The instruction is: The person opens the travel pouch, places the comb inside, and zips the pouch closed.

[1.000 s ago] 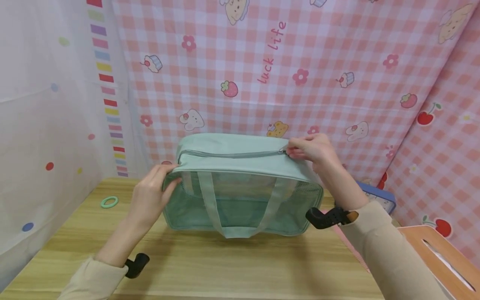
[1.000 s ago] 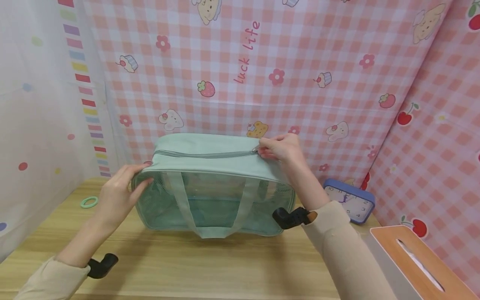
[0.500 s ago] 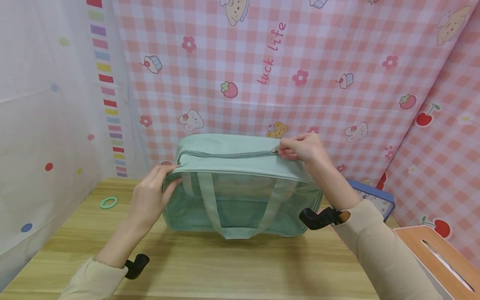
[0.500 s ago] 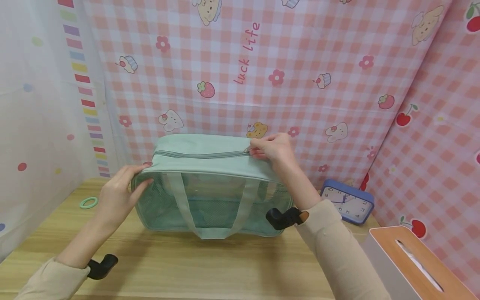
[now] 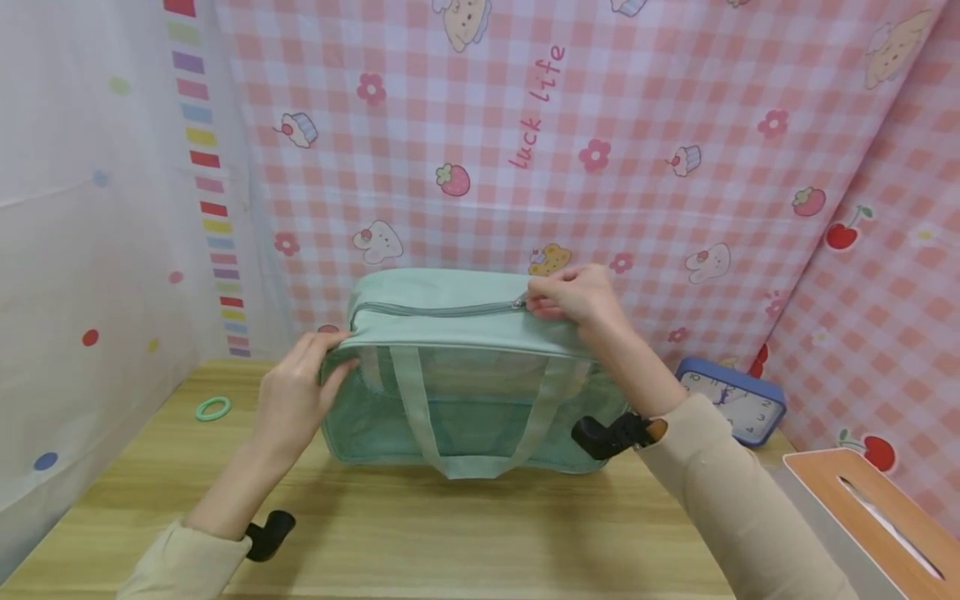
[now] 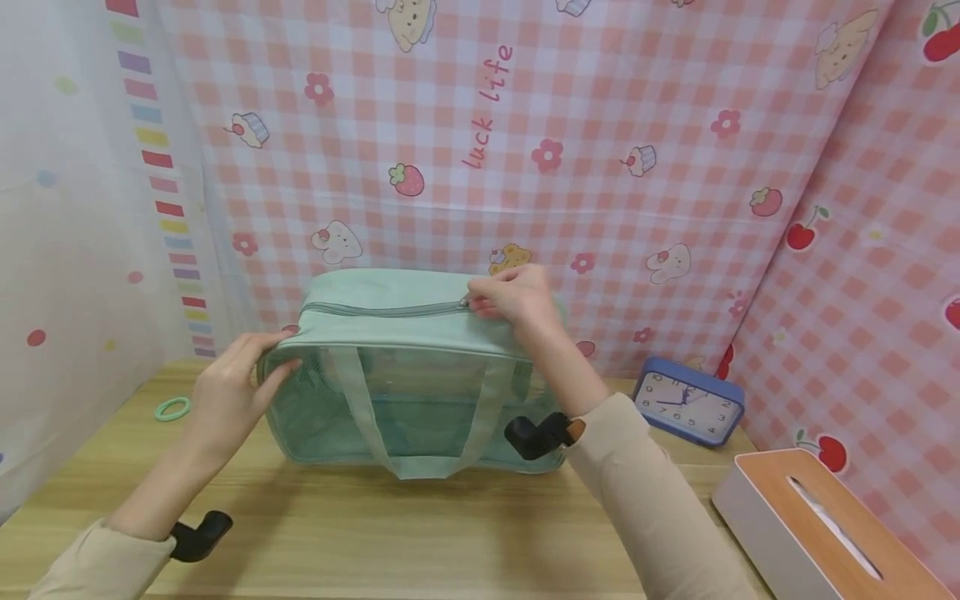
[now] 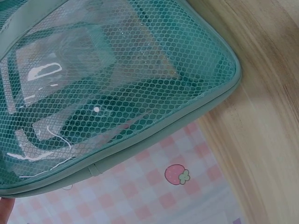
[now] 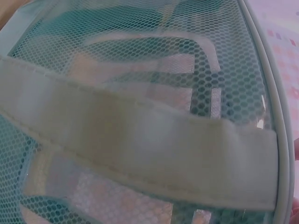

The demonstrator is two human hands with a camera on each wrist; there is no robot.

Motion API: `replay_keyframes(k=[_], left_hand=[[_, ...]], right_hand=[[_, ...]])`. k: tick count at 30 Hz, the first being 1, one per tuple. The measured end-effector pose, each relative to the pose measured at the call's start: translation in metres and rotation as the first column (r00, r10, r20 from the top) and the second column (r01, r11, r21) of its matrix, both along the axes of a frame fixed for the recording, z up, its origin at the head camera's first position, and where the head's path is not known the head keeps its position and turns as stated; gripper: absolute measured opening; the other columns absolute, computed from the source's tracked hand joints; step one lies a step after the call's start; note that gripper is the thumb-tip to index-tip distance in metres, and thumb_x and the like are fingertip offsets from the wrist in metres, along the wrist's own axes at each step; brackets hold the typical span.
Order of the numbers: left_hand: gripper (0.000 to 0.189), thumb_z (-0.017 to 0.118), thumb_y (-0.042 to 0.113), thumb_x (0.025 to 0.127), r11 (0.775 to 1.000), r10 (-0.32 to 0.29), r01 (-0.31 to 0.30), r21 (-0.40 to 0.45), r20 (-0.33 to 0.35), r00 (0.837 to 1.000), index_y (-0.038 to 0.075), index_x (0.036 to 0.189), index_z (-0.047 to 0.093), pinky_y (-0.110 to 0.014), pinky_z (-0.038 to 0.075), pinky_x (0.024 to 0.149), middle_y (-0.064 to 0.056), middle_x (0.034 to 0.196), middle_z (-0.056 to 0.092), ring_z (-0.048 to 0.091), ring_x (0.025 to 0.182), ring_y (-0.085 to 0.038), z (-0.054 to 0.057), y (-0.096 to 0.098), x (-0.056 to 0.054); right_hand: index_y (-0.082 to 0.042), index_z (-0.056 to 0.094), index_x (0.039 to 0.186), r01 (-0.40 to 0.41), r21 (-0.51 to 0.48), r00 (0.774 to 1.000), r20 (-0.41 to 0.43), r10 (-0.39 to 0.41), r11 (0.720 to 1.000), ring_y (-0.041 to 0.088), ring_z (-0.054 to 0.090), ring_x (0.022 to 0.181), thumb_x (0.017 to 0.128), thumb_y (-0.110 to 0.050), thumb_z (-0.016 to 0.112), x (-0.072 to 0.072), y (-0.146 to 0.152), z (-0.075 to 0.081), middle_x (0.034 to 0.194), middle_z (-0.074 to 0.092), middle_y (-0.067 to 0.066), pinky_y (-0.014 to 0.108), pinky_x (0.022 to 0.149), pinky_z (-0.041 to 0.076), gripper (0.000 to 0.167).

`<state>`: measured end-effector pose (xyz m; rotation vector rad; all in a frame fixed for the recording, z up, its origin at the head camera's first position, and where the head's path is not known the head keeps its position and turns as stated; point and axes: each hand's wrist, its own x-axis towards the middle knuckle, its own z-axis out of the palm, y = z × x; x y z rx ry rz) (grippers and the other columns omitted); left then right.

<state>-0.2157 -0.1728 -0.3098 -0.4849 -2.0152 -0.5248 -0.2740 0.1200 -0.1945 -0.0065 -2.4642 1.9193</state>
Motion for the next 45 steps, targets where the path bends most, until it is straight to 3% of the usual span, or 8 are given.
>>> replay_keyframes(k=[7, 16, 28, 35, 45], left_hand=[[0.036, 0.077, 0.002, 0.068, 1.000, -0.003, 0.003, 0.005, 0.004, 1.000, -0.002, 0.101, 0.062, -0.039, 0.055, 0.064, -0.014, 0.090, 0.064, 0.065, 0.083, -0.029, 0.000, 0.000, 0.001], [0.037, 0.077, 0.002, 0.068, 1.000, 0.009, -0.009, 0.002, -0.003, 1.000, -0.001, 0.101, 0.062, -0.039, 0.055, 0.064, -0.015, 0.090, 0.064, 0.065, 0.082, -0.029, 0.000, -0.001, 0.001], [0.038, 0.077, 0.003, 0.068, 1.000, 0.011, -0.011, 0.005, 0.006, 1.000, 0.000, 0.102, 0.062, -0.040, 0.055, 0.062, -0.014, 0.091, 0.063, 0.065, 0.082, -0.029, -0.001, -0.002, 0.002], [0.037, 0.077, 0.002, 0.068, 1.000, 0.006, -0.006, 0.002, 0.006, 1.000, -0.001, 0.102, 0.062, -0.040, 0.055, 0.064, -0.014, 0.091, 0.063, 0.065, 0.083, -0.029, 0.000, -0.001, 0.002], [0.036, 0.077, 0.003, 0.068, 1.000, 0.008, -0.008, -0.002, -0.001, 1.000, -0.001, 0.101, 0.062, -0.040, 0.055, 0.063, -0.015, 0.090, 0.063, 0.065, 0.081, -0.029, 0.000, 0.001, 0.002]], right_hand=[[0.000, 0.062, 0.086, -0.030, 0.032, 1.000, 0.007, 0.030, 0.999, 0.006, 0.063, 0.055, 0.081, -0.005, 0.061, 0.000, -0.009, 0.003, 0.060, 0.064, -0.003, 0.021, 0.064, 0.057, 0.007], [0.002, 0.064, 0.083, -0.020, 0.032, 1.000, -0.003, 0.020, 0.999, 0.007, 0.063, 0.056, 0.082, -0.006, 0.062, -0.001, -0.016, 0.005, 0.066, 0.064, 0.000, 0.024, 0.066, 0.058, 0.008], [0.002, 0.064, 0.083, -0.027, 0.024, 1.000, -0.011, 0.028, 0.999, 0.009, 0.063, 0.054, 0.080, -0.004, 0.063, -0.003, -0.028, 0.008, 0.060, 0.064, 0.000, 0.024, 0.063, 0.058, 0.007], [0.000, 0.064, 0.072, -0.012, 0.076, 0.999, -0.036, 0.015, 0.997, 0.011, 0.064, 0.058, 0.078, -0.003, 0.064, -0.002, -0.037, 0.012, 0.080, 0.067, 0.009, 0.026, 0.063, 0.058, 0.007], [-0.001, 0.063, 0.071, 0.014, 0.127, 0.999, -0.038, -0.009, 0.992, 0.010, 0.063, 0.057, 0.077, -0.006, 0.065, -0.003, -0.043, 0.019, 0.089, 0.066, 0.010, 0.027, 0.065, 0.058, 0.009]])
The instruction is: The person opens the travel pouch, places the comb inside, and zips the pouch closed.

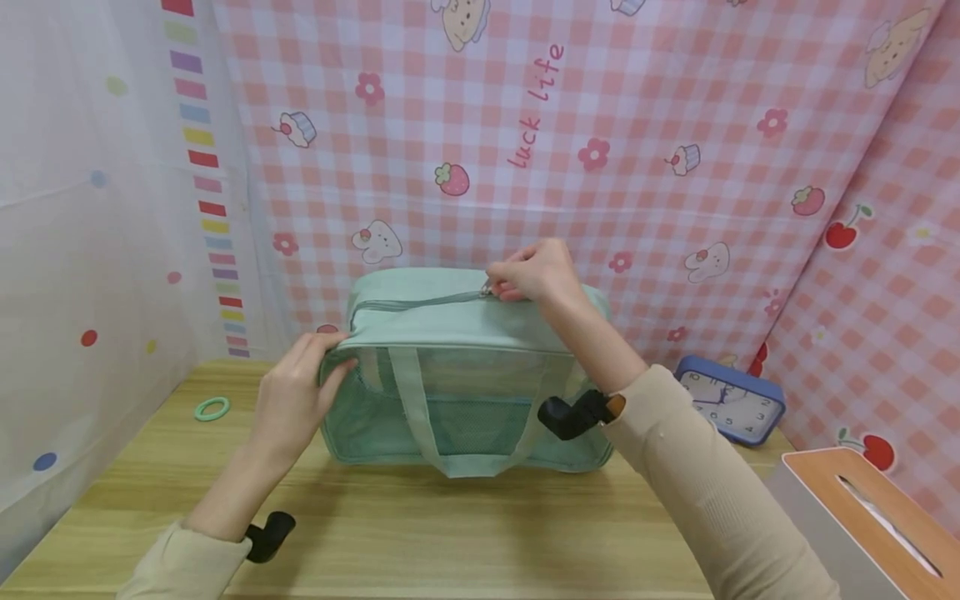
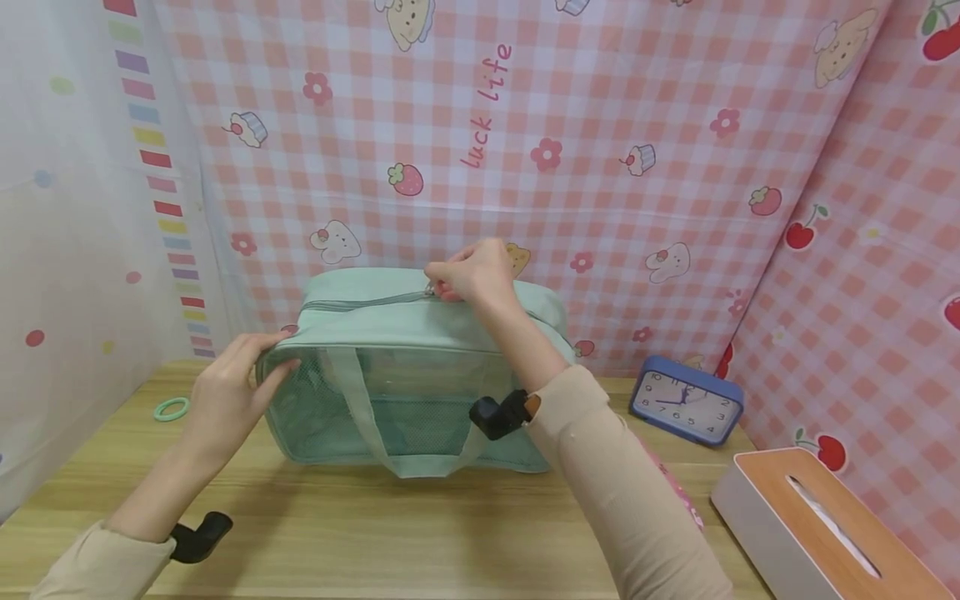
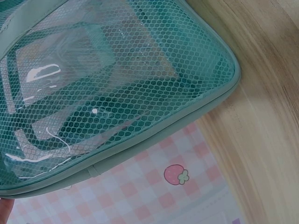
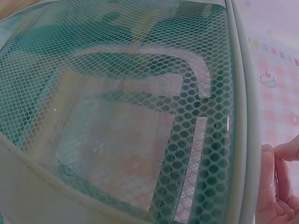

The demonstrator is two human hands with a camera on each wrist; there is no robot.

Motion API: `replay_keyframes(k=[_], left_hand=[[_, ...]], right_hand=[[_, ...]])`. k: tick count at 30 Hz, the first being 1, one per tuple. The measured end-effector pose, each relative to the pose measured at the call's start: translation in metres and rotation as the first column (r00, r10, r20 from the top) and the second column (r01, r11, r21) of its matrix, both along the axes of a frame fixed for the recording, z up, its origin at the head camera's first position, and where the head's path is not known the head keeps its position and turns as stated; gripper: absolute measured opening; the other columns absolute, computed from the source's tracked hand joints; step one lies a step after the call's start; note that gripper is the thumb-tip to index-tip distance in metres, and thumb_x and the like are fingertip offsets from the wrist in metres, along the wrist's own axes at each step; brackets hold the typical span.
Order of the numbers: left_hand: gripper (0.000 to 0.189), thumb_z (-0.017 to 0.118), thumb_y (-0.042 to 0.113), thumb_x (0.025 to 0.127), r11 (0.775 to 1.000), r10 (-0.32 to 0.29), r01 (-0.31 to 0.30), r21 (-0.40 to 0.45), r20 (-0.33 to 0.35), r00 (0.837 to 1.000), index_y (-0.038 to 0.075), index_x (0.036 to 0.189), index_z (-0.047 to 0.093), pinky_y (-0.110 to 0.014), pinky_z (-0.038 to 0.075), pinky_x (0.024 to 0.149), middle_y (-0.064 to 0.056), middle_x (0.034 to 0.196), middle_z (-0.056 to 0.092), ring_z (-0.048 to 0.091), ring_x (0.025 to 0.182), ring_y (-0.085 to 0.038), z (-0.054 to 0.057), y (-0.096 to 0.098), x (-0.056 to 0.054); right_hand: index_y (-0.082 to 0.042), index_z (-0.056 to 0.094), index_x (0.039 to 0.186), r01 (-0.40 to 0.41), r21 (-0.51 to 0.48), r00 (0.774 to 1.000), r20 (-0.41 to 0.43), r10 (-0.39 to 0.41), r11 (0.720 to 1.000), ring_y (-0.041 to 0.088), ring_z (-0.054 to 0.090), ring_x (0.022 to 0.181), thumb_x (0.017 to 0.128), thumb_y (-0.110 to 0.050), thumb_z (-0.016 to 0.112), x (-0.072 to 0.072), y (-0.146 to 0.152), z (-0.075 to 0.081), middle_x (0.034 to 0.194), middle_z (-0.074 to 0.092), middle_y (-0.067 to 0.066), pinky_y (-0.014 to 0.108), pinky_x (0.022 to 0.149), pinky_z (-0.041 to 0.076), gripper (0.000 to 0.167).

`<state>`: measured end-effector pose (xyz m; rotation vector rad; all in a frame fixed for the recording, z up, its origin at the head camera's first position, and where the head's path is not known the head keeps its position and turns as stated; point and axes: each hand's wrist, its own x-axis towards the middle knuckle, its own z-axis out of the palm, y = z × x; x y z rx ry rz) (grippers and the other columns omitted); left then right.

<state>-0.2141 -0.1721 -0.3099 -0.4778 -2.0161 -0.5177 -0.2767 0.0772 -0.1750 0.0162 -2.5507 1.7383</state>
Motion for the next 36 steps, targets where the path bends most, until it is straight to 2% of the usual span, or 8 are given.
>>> replay_keyframes(k=[12, 25, 32, 36], left_hand=[[0.037, 0.076, 0.002, 0.069, 1.000, -0.013, 0.013, 0.004, 0.000, 1.000, -0.001, 0.102, 0.061, -0.040, 0.056, 0.066, -0.015, 0.093, 0.064, 0.064, 0.084, -0.029, -0.002, 0.000, 0.000], [0.036, 0.076, 0.001, 0.069, 0.999, -0.031, 0.031, 0.024, -0.020, 0.999, -0.001, 0.102, 0.062, -0.040, 0.056, 0.064, -0.015, 0.092, 0.064, 0.065, 0.083, -0.029, -0.001, 0.001, 0.001], [0.036, 0.076, 0.001, 0.069, 0.999, -0.026, 0.027, 0.021, -0.030, 0.999, -0.001, 0.102, 0.062, -0.039, 0.055, 0.062, -0.014, 0.091, 0.064, 0.065, 0.082, -0.028, -0.001, 0.000, 0.001], [0.037, 0.076, 0.000, 0.068, 0.999, -0.031, 0.032, 0.015, -0.034, 0.999, -0.002, 0.101, 0.062, -0.039, 0.055, 0.063, -0.015, 0.091, 0.064, 0.065, 0.082, -0.028, 0.000, 0.000, 0.000]], right_hand=[[0.001, 0.069, 0.078, -0.057, 0.003, 0.998, -0.006, 0.057, 0.998, 0.014, 0.065, 0.063, 0.079, -0.011, 0.068, 0.000, -0.017, -0.004, 0.072, 0.067, 0.007, 0.028, 0.067, 0.058, 0.012], [0.000, 0.068, 0.076, -0.074, -0.029, 0.997, -0.002, 0.074, 0.997, 0.016, 0.067, 0.064, 0.079, -0.011, 0.069, 0.001, -0.040, -0.007, 0.069, 0.068, 0.007, 0.027, 0.066, 0.058, 0.011], [0.001, 0.068, 0.074, -0.081, -0.013, 0.997, -0.016, 0.081, 0.997, 0.014, 0.067, 0.062, 0.078, -0.012, 0.070, 0.000, -0.054, -0.009, 0.081, 0.070, 0.012, 0.024, 0.061, 0.058, 0.013], [0.000, 0.069, 0.072, -0.084, 0.001, 0.996, -0.023, 0.084, 0.996, 0.014, 0.066, 0.061, 0.078, -0.014, 0.071, 0.000, -0.063, -0.010, 0.077, 0.071, 0.012, 0.023, 0.059, 0.057, 0.015]])
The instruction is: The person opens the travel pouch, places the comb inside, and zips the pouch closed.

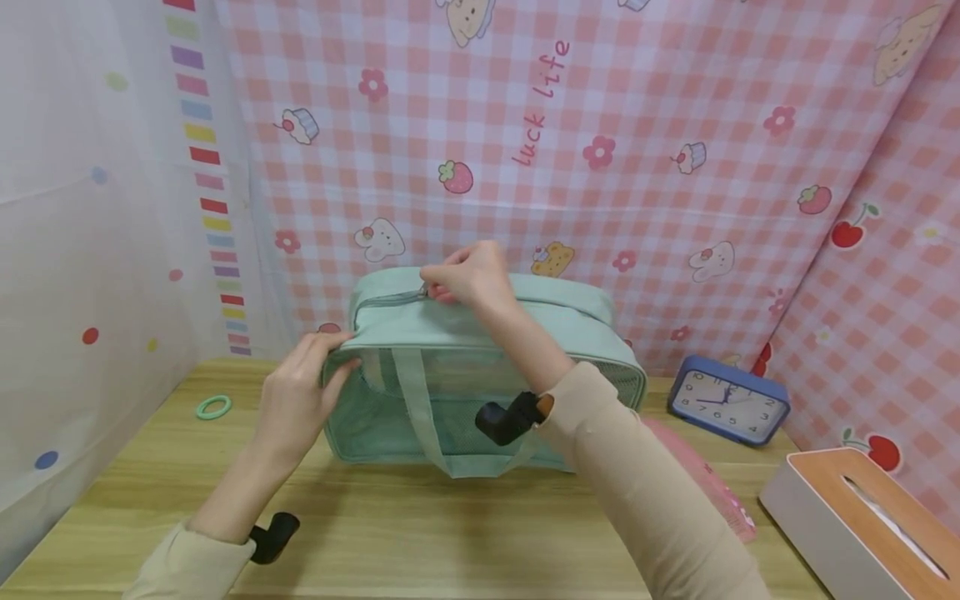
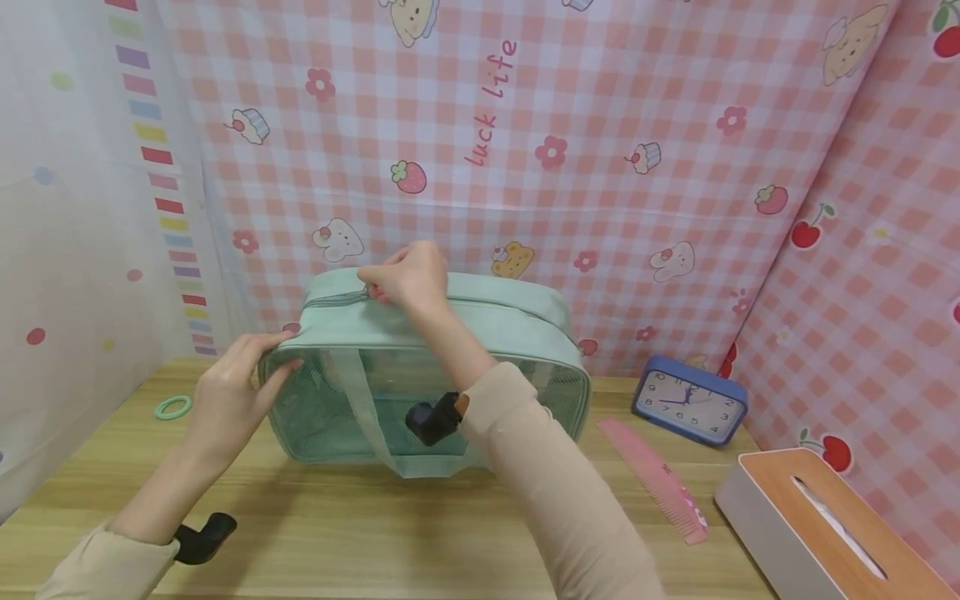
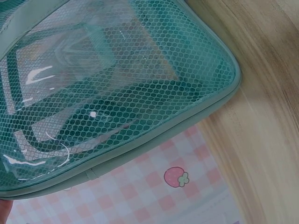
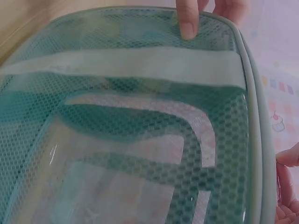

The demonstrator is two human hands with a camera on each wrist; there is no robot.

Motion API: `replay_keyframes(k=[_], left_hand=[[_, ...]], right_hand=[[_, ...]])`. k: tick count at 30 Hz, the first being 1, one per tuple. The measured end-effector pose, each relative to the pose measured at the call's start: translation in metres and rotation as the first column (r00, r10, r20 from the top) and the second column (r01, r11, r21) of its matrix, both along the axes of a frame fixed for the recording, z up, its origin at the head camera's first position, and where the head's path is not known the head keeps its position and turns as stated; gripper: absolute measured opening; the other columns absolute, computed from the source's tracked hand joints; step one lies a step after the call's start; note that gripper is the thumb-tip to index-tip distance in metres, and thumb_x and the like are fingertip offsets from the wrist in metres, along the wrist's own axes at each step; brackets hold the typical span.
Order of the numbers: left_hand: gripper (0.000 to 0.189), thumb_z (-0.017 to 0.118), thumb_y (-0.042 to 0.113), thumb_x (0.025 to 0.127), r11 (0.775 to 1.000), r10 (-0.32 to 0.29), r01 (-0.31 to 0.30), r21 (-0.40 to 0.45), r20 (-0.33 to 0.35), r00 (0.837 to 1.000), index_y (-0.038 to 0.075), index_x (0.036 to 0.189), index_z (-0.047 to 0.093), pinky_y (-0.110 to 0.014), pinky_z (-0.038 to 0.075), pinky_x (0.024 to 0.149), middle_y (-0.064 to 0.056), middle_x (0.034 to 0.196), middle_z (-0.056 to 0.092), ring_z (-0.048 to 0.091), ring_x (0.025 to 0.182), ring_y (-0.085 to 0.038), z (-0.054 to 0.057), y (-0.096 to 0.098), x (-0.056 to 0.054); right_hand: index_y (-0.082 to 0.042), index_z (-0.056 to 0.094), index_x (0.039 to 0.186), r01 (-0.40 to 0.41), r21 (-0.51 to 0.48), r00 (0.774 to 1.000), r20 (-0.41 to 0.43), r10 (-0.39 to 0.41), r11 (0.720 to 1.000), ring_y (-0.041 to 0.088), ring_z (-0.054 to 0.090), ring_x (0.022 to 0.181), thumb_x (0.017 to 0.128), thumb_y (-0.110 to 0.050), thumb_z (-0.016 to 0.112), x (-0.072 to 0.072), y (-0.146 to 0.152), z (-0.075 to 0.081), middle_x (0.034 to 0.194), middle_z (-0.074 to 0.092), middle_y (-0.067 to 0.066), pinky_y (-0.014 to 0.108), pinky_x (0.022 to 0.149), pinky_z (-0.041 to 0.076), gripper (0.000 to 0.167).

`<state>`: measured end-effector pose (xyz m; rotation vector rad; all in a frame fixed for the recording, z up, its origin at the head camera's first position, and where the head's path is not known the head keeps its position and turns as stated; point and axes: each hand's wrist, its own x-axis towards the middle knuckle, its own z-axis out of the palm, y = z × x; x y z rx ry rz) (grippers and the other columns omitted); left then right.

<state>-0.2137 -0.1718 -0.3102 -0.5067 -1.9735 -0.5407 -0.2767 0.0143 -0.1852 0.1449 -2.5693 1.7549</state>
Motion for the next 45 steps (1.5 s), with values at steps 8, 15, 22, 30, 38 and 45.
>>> replay_keyframes(k=[8, 15, 22, 30, 38, 45], left_hand=[[0.038, 0.078, -0.002, 0.066, 1.000, 0.007, -0.007, 0.000, 0.006, 1.000, -0.002, 0.100, 0.062, -0.040, 0.056, 0.064, -0.016, 0.089, 0.063, 0.065, 0.081, -0.029, -0.001, 0.000, 0.000], [0.037, 0.077, -0.001, 0.067, 1.000, 0.006, -0.006, -0.004, 0.004, 1.000, -0.002, 0.101, 0.061, -0.040, 0.056, 0.064, -0.016, 0.089, 0.063, 0.065, 0.080, -0.029, 0.000, 0.000, 0.000], [0.036, 0.076, -0.001, 0.068, 1.000, 0.001, -0.001, 0.008, 0.000, 1.000, -0.002, 0.101, 0.061, -0.040, 0.055, 0.062, -0.015, 0.088, 0.063, 0.065, 0.080, -0.029, 0.000, 0.001, 0.001], [0.037, 0.077, -0.001, 0.067, 1.000, -0.003, 0.003, -0.008, -0.001, 1.000, -0.003, 0.101, 0.061, -0.038, 0.056, 0.064, -0.016, 0.090, 0.063, 0.065, 0.081, -0.028, 0.001, 0.002, 0.001], [0.035, 0.077, 0.000, 0.068, 1.000, 0.011, -0.011, -0.002, -0.011, 1.000, -0.004, 0.100, 0.061, -0.039, 0.055, 0.062, -0.016, 0.089, 0.064, 0.065, 0.080, -0.029, 0.001, 0.003, 0.001], [0.036, 0.077, 0.001, 0.068, 0.999, 0.029, -0.029, -0.021, -0.006, 1.000, -0.004, 0.100, 0.060, -0.038, 0.055, 0.058, -0.016, 0.088, 0.063, 0.064, 0.077, -0.029, 0.000, 0.000, 0.000]], right_hand=[[-0.001, 0.071, 0.074, -0.001, 0.008, 1.000, -0.025, 0.001, 1.000, 0.016, 0.067, 0.057, 0.077, -0.014, 0.072, 0.000, -0.017, -0.004, 0.074, 0.071, 0.012, 0.021, 0.055, 0.056, 0.014], [0.000, 0.068, 0.068, 0.019, -0.031, 0.999, -0.034, -0.021, 0.999, 0.019, 0.068, 0.060, 0.076, -0.012, 0.073, 0.002, -0.027, -0.006, 0.070, 0.070, 0.012, 0.023, 0.054, 0.056, 0.014], [-0.002, 0.069, 0.067, 0.017, 0.007, 0.998, -0.061, -0.017, 1.000, 0.018, 0.066, 0.054, 0.074, -0.014, 0.074, 0.002, -0.038, -0.007, 0.067, 0.070, 0.011, 0.023, 0.052, 0.055, 0.015], [-0.004, 0.070, 0.063, 0.003, 0.065, 0.995, -0.098, 0.004, 0.998, 0.016, 0.065, 0.052, 0.075, -0.016, 0.073, 0.006, -0.050, -0.012, 0.062, 0.069, 0.007, 0.020, 0.045, 0.047, 0.017], [-0.004, 0.069, 0.061, -0.039, 0.168, 0.980, -0.186, 0.071, 0.985, 0.015, 0.063, 0.051, 0.076, -0.015, 0.072, 0.012, -0.059, -0.015, 0.058, 0.067, 0.007, 0.018, 0.038, 0.037, 0.019], [-0.004, 0.073, 0.072, -0.137, 0.230, 0.960, -0.210, 0.187, 0.963, 0.016, 0.065, 0.058, 0.076, -0.012, 0.072, 0.016, -0.058, -0.017, 0.071, 0.071, 0.009, 0.018, 0.043, 0.045, 0.009]])
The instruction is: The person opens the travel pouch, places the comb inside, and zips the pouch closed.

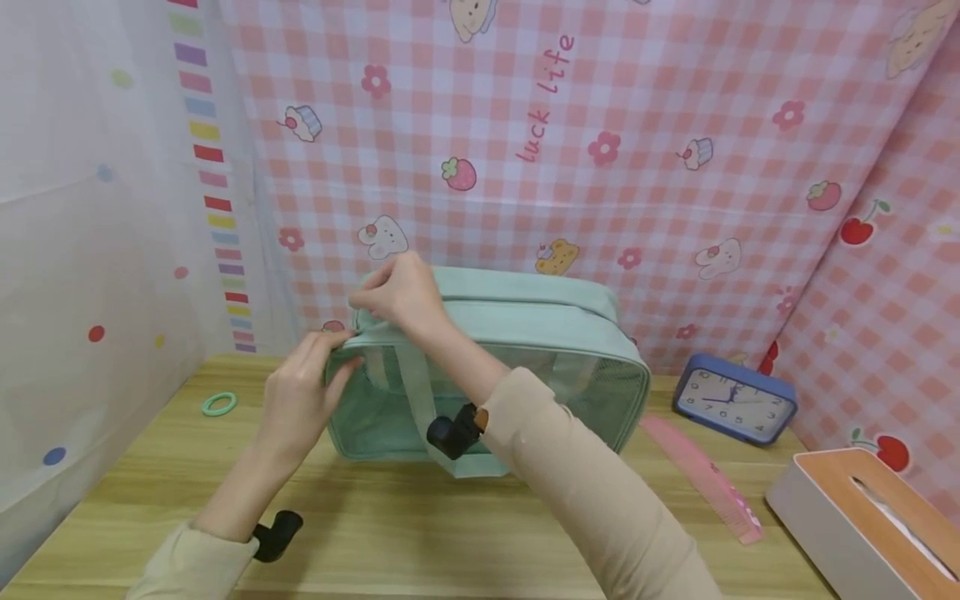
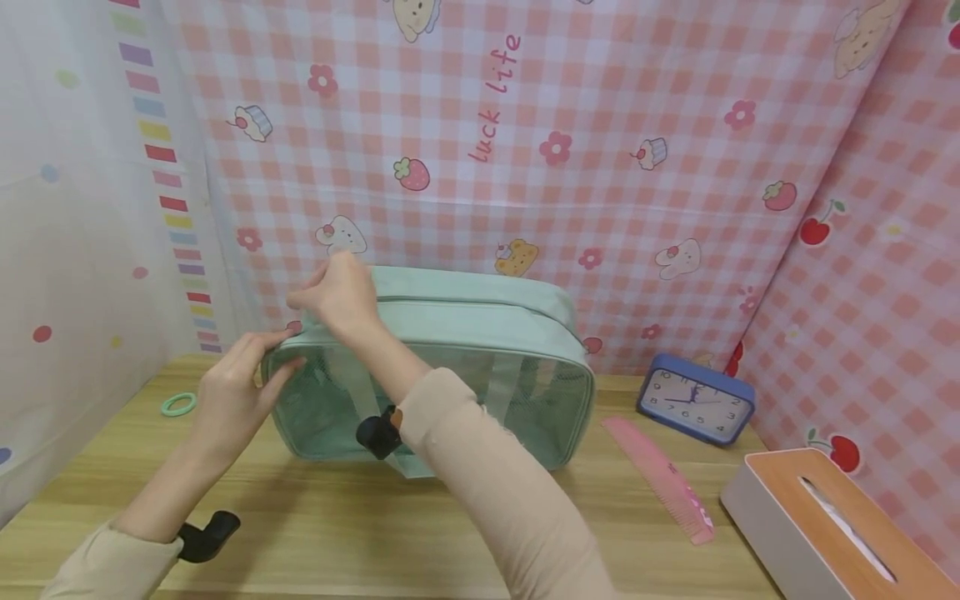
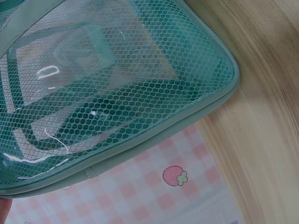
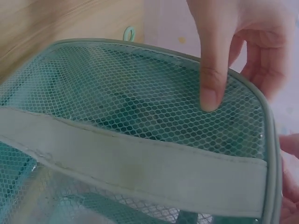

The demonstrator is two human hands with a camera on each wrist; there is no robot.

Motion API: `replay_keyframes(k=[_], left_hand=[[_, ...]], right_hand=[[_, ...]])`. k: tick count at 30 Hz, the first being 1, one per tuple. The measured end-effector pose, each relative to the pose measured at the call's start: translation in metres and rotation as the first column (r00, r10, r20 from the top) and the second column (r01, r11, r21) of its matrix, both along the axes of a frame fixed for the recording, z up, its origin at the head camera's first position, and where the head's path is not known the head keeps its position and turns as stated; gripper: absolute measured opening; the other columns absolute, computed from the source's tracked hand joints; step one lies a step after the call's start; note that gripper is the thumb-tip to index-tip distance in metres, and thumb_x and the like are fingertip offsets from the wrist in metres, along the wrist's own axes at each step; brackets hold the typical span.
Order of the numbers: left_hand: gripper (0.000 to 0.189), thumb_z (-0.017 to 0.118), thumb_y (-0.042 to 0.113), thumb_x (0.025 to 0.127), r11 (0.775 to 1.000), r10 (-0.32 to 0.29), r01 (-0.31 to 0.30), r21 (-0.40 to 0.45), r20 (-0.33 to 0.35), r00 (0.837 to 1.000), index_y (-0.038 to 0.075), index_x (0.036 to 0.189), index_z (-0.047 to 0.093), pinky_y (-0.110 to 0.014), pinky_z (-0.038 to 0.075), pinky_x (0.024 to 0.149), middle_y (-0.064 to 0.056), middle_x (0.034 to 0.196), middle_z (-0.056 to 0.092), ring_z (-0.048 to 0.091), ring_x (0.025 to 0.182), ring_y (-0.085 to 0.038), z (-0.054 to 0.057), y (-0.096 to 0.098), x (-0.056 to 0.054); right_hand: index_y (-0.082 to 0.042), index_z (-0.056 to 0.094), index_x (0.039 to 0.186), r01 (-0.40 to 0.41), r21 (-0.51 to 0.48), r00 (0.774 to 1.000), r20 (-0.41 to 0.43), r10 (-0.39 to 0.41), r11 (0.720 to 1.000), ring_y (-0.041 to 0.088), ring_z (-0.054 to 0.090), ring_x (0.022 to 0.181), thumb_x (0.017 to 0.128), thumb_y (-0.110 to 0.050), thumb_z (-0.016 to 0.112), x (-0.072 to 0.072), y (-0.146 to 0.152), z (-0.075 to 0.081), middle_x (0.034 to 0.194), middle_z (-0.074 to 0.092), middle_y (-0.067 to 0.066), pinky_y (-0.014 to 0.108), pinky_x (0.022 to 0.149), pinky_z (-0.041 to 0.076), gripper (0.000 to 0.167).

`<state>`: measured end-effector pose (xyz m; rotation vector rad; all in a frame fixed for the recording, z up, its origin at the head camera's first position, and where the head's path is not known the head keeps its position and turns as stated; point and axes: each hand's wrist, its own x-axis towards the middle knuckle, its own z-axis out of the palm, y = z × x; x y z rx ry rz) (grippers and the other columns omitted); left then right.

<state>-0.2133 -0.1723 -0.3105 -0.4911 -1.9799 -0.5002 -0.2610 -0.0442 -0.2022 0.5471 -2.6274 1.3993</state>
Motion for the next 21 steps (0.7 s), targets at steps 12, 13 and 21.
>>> replay_keyframes(k=[12, 13, 21], left_hand=[[0.039, 0.079, 0.005, 0.067, 0.998, -0.028, 0.029, -0.047, 0.009, 1.000, -0.002, 0.100, 0.062, -0.038, 0.055, 0.058, -0.016, 0.091, 0.065, 0.065, 0.080, -0.029, 0.005, -0.004, -0.003], [0.039, 0.079, 0.006, 0.067, 0.997, -0.042, 0.043, -0.058, 0.026, 0.999, -0.002, 0.101, 0.062, -0.036, 0.054, 0.056, -0.015, 0.090, 0.065, 0.064, 0.076, -0.027, 0.007, -0.006, -0.003], [0.020, 0.062, 0.014, 0.087, 0.971, -0.206, 0.237, -0.017, 0.438, 0.875, 0.000, 0.101, 0.063, -0.041, 0.056, 0.073, -0.014, 0.095, 0.067, 0.063, 0.086, -0.025, 0.069, -0.002, -0.012]], right_hand=[[-0.005, 0.072, 0.089, 0.011, -0.077, 0.988, 0.153, 0.000, 0.997, 0.017, 0.069, 0.072, 0.079, -0.019, 0.071, 0.000, 0.075, 0.008, 0.093, 0.070, 0.010, 0.027, 0.075, 0.056, 0.018], [-0.004, 0.071, 0.092, 0.022, -0.097, 0.985, 0.171, -0.005, 0.995, 0.018, 0.069, 0.075, 0.079, -0.019, 0.071, 0.000, 0.086, 0.008, 0.096, 0.069, 0.011, 0.028, 0.078, 0.056, 0.021], [0.000, 0.063, 0.099, 0.123, -0.361, 0.955, 0.295, -0.012, 0.924, 0.007, 0.068, 0.073, 0.083, -0.015, 0.067, 0.005, 0.196, 0.004, 0.082, 0.070, 0.001, 0.024, 0.080, 0.055, 0.022]])
